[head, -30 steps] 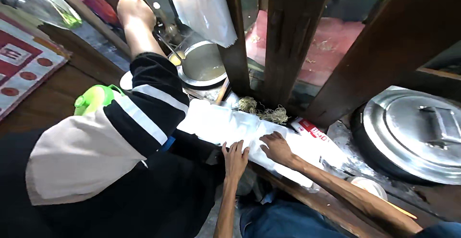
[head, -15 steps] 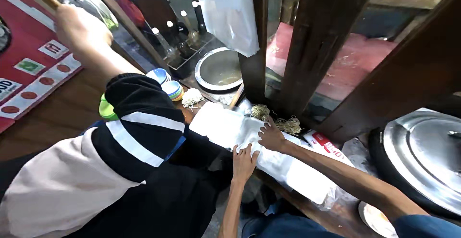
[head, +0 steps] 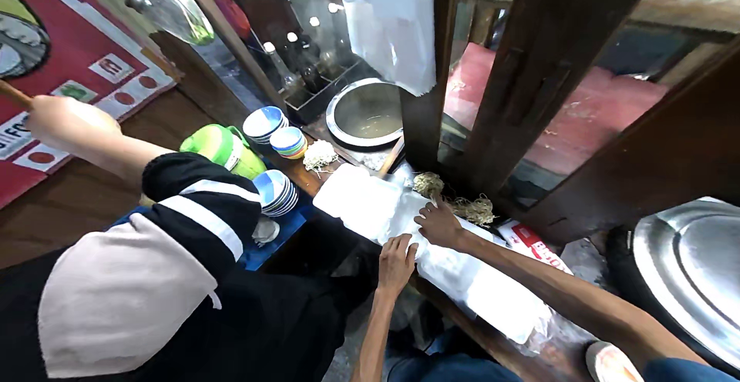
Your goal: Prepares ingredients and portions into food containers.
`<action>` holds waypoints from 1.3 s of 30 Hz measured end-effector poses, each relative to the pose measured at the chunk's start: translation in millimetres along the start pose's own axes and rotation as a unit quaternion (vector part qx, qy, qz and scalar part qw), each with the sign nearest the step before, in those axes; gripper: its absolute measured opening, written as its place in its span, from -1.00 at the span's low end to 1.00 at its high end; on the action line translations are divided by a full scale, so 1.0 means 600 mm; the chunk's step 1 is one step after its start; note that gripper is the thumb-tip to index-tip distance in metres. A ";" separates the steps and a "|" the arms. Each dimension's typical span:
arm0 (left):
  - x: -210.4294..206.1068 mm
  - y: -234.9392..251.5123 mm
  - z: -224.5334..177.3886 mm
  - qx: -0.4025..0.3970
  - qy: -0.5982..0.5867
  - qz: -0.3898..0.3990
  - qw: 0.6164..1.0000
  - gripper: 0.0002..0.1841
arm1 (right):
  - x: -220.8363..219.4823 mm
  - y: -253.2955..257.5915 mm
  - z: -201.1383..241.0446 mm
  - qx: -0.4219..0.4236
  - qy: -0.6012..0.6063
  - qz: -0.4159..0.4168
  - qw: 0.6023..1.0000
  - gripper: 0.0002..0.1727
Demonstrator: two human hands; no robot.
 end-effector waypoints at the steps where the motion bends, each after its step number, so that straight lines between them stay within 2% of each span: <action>1: -0.003 0.000 0.002 0.008 0.012 0.013 1.000 -0.62 | -0.007 0.003 -0.001 -0.008 -0.009 0.022 1.000 -0.56; 3: -0.009 -0.002 0.007 0.015 0.026 0.030 0.999 -0.60 | -0.014 0.006 -0.001 -0.014 -0.030 0.040 0.999 -0.55; 10: -0.012 -0.005 0.011 0.014 0.026 0.031 0.999 -0.59 | -0.022 0.008 0.003 0.010 -0.012 0.020 1.000 -0.52; 18: 0.014 -0.013 0.000 0.000 0.007 -0.035 0.999 -0.62 | 0.004 -0.032 0.001 0.014 0.074 -0.042 0.996 -0.55; 22: 0.041 -0.033 -0.005 0.013 -0.012 -0.097 0.995 -0.65 | 0.024 -0.088 0.000 0.018 0.139 -0.121 0.983 -0.60; 27: 0.072 -0.073 -0.002 0.066 -0.047 -0.151 0.985 -0.68 | 0.040 -0.186 -0.002 0.025 0.201 -0.245 0.948 -0.65; 31: 0.077 -0.114 0.018 0.144 -0.088 -0.167 0.971 -0.65 | 0.036 -0.255 0.000 0.030 0.243 -0.309 0.919 -0.63; 39: 0.057 -0.191 0.071 0.260 -0.144 -0.167 0.940 -0.66 | -0.012 -0.332 0.003 -0.012 0.362 -0.335 0.870 -0.60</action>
Point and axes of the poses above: each hand's wrist, its own y-axis towards the middle knuckle, its own x-axis out of the back of the hand, z = x × y, the point moved 8 cm from there along y, towards the middle knuckle, and after that the axes turned 4 degrees about z, right-handed, at the moved point
